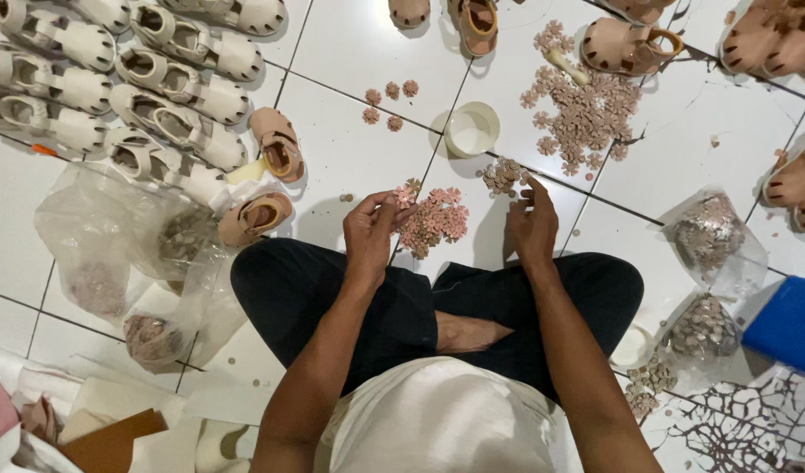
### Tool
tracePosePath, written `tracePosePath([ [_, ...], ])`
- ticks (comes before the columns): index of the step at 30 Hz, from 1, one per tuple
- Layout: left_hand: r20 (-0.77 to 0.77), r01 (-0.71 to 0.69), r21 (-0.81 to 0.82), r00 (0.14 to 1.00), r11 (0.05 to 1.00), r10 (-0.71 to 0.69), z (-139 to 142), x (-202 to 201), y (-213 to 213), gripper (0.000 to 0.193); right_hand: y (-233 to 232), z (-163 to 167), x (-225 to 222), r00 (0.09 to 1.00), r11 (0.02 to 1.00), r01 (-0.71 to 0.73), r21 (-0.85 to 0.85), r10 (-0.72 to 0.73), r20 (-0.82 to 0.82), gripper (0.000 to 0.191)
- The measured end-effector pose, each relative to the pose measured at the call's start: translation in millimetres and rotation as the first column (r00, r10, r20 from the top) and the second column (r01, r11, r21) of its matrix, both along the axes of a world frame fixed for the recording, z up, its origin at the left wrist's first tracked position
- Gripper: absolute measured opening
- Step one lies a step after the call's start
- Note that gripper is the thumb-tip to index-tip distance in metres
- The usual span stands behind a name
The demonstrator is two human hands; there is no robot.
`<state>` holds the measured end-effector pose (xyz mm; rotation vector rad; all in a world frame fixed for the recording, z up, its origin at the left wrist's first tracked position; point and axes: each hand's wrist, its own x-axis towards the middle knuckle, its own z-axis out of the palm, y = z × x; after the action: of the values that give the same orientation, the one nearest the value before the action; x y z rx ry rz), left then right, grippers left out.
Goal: The person sits on the floor and repeatedly picks up small pink flower-shaped pieces and round metal discs, then presses them together to form small decorative units. The person places the assembled units on the floor and continues the process with additional parts from nearby piles.
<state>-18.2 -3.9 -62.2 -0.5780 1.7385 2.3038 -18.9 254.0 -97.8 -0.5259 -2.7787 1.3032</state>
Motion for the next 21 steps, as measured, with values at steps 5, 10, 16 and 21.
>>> tracePosePath([
  [5,-0.002,-0.004,0.001,1.000,1.000,0.004,3,-1,2,0.024,-12,7,-16,0.999,0.989,-0.035,0.142,0.038,-0.017,0.052],
  [10,-0.061,-0.014,0.025,0.998,1.000,0.015,0,-1,2,0.025,-12,11,-19,0.998,0.981,-0.055,0.184,0.058,-0.009,0.050],
  [16,-0.079,0.009,-0.015,0.997,1.000,-0.010,2,-1,10,0.025,-9,4,-19,0.976,0.861,-0.168,0.479,0.213,-0.040,0.043],
  [21,-0.068,0.023,-0.007,0.997,1.000,-0.023,8,1,10,0.026,-5,4,-19,0.994,0.983,-0.034,0.179,0.052,-0.097,0.045],
])
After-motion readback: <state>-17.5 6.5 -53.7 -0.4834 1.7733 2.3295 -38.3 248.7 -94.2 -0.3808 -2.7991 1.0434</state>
